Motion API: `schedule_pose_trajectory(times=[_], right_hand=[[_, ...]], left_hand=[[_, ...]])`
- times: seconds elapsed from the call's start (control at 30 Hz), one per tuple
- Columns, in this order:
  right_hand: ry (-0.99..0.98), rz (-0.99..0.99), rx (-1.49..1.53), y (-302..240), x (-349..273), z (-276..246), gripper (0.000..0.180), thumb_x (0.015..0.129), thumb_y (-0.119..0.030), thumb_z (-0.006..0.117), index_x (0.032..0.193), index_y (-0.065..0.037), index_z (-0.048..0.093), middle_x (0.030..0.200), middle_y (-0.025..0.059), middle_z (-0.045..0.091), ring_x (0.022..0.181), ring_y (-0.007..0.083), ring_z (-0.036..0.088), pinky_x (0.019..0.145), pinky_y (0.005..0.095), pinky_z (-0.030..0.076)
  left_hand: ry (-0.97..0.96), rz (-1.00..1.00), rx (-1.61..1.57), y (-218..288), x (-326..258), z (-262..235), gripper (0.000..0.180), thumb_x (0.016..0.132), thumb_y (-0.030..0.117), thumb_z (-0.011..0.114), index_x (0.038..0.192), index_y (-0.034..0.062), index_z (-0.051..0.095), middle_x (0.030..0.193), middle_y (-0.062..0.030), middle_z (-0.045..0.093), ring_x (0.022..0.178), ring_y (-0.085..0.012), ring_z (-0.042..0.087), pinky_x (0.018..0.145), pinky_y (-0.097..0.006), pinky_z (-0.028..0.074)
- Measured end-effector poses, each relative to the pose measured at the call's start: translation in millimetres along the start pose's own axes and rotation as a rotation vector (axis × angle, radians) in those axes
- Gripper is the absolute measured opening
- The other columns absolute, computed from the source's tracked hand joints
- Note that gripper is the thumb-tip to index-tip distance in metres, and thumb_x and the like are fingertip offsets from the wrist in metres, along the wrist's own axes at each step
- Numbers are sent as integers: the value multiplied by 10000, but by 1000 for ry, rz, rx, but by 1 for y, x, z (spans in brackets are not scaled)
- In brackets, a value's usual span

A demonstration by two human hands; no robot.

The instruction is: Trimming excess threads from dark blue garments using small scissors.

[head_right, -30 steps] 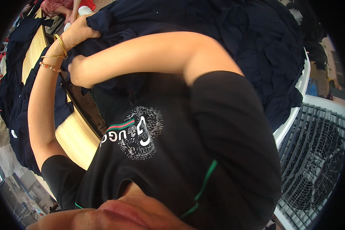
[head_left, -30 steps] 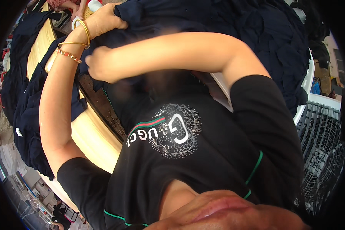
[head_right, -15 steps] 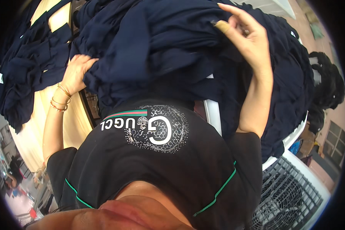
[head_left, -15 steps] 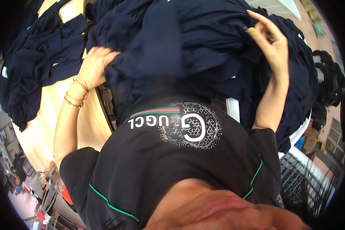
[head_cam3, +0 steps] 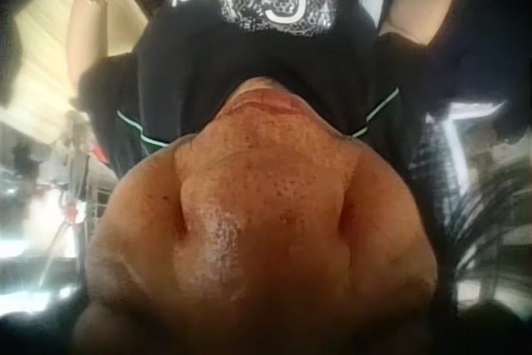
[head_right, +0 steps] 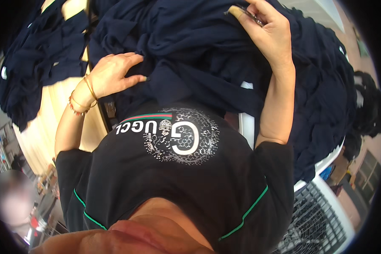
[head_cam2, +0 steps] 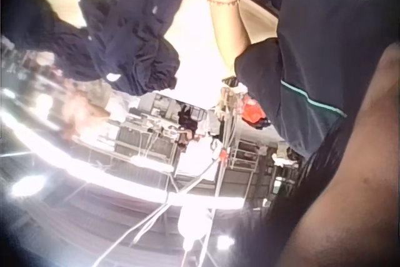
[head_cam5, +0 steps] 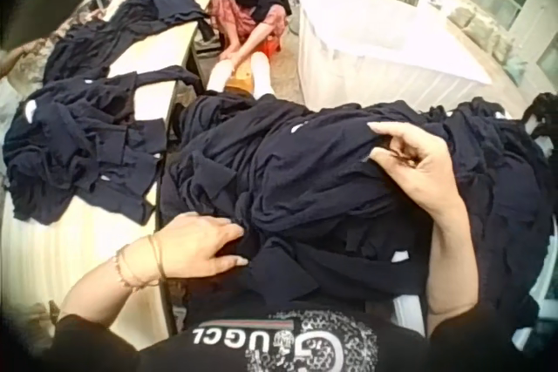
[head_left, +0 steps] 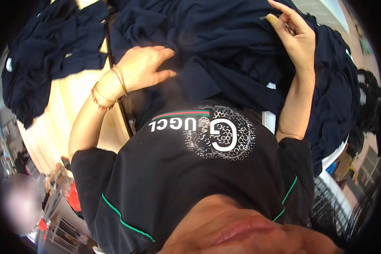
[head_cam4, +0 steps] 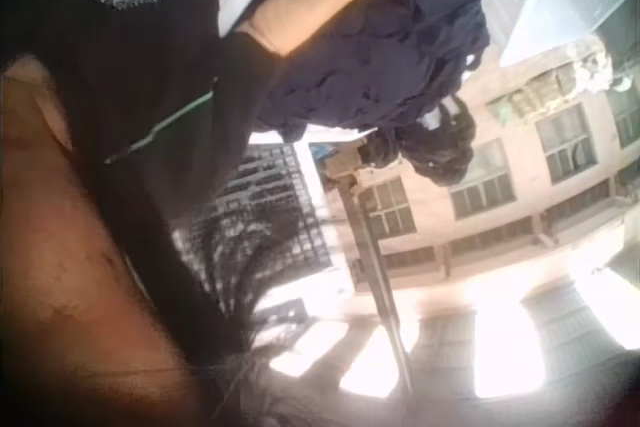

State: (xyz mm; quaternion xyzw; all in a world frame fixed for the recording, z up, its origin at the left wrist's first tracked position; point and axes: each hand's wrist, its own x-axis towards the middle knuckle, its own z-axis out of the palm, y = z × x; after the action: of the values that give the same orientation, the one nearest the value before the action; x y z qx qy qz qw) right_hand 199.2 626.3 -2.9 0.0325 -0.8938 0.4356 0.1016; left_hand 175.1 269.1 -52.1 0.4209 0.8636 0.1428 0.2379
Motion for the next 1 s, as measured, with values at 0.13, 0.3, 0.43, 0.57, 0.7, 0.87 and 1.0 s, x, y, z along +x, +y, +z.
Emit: schedule_pose_trajectory(times=[0.13, 0.3, 0.43, 0.57, 0.7, 0.87, 1.0], right_hand=[[431, -7, 356, 14, -14, -25, 236, 983, -90, 695, 1202, -5, 714, 739, -84, 546, 548, -8, 386, 491, 173, 266], [523, -172, 471, 28, -39, -69, 312, 967, -49, 710, 1272, 15, 701, 763, -41, 548, 589, 0, 425, 531, 160, 299], [662, -115, 235, 25, -64, -77, 292, 963, -26, 696, 1246, 44, 702, 746, -20, 583, 518, -1, 399, 470, 163, 266], [669, -75, 319, 28, -72, -74, 280, 966, -35, 698, 1236, 37, 709, 760, -7, 609, 514, 0, 405, 467, 161, 272], [705, -115, 294, 31, -64, -84, 282, 970, -33, 685, 1238, 50, 701, 778, 14, 633, 520, 13, 422, 472, 164, 296], [660, -279, 317, 17, -38, -83, 274, 983, -40, 667, 1239, 58, 693, 856, 38, 679, 535, 27, 451, 471, 171, 320], [774, -129, 324, 4, -26, -66, 268, 995, -102, 674, 1243, -2, 687, 722, -91, 517, 494, -19, 349, 449, 165, 245]], left_hand=[[459, 76, 30, 35, 40, -17, 395, 855, 281, 795, 1170, 80, 670, 1072, -114, 704, 932, -335, 694, 795, -419, 554], [809, 415, 74, 76, 129, -23, 863, 765, 314, 833, 1488, 55, 440, 1380, -251, 570, 1274, -412, 561, 1082, -441, 456], [357, 153, -58, 96, 172, -57, 1044, 685, 323, 830, 1561, 53, 331, 1368, -354, 529, 1213, -480, 583, 1022, -494, 499], [591, 173, -134, 77, 207, -50, 611, 718, 263, 766, 1272, 32, 648, 968, -252, 728, 958, -419, 704, 867, -452, 570], [635, 255, -385, 73, 176, -81, 464, 691, 184, 735, 1129, 30, 727, 987, -258, 736, 951, -377, 735, 858, -405, 573], [785, 284, -1024, 60, 97, -127, 484, 676, 8, 668, 1145, -111, 659, 1061, -42, 694, 886, -122, 619, 828, -256, 519], [1269, 33, -1147, -5, 36, -114, 317, 1003, 136, 546, 1159, -88, 706, 1187, -184, 734, 1079, -262, 697, 1063, -341, 510]])
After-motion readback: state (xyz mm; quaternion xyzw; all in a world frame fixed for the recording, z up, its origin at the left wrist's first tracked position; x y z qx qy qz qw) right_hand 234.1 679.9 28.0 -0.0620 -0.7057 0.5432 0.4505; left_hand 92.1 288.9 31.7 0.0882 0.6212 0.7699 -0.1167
